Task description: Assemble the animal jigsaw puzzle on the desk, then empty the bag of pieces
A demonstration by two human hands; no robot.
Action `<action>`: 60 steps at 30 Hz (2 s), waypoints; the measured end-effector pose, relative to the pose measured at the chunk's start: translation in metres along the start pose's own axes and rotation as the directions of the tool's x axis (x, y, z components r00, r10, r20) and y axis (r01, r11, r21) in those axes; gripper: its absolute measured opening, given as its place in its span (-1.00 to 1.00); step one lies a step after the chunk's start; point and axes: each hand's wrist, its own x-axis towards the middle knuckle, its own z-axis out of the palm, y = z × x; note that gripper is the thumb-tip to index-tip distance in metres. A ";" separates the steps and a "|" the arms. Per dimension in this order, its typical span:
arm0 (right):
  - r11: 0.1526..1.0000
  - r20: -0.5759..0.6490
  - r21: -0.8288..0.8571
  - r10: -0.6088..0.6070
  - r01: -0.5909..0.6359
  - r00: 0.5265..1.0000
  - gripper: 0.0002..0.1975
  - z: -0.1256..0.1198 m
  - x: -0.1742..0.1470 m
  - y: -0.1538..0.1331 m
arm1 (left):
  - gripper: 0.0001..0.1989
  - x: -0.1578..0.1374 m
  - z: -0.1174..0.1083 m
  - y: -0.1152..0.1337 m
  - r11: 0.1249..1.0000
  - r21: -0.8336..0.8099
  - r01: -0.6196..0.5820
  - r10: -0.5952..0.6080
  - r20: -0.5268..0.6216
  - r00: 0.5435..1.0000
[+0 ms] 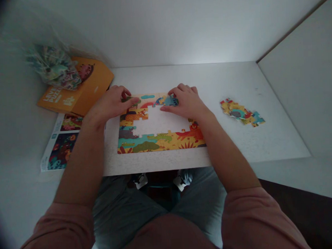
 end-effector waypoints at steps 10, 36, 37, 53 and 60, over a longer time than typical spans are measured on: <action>0.989 0.054 0.080 -0.131 0.126 0.990 -0.24 -0.008 -0.006 -0.001 | -0.68 -0.004 -0.001 0.005 1.000 -0.025 0.010 -0.011 -0.007 1.000; 0.964 0.115 0.092 -0.258 0.249 0.959 -0.57 -0.007 -0.005 -0.015 | -0.66 -0.003 0.003 0.000 0.998 -0.057 -0.008 0.007 -0.017 1.000; 0.963 0.115 0.096 -0.261 0.251 0.958 -0.56 -0.007 -0.005 -0.016 | -0.66 -0.003 0.003 0.000 0.998 -0.056 -0.006 0.005 -0.009 1.000; 0.982 0.147 0.113 -0.166 0.150 0.975 -0.48 -0.021 -0.006 0.002 | -0.59 -0.002 0.001 0.001 0.999 -0.051 0.009 -0.008 0.009 1.000; 0.987 0.152 0.092 -0.145 0.132 0.978 -0.46 -0.020 -0.007 0.016 | -0.61 -0.002 -0.001 0.003 0.997 -0.069 0.015 -0.013 0.024 1.000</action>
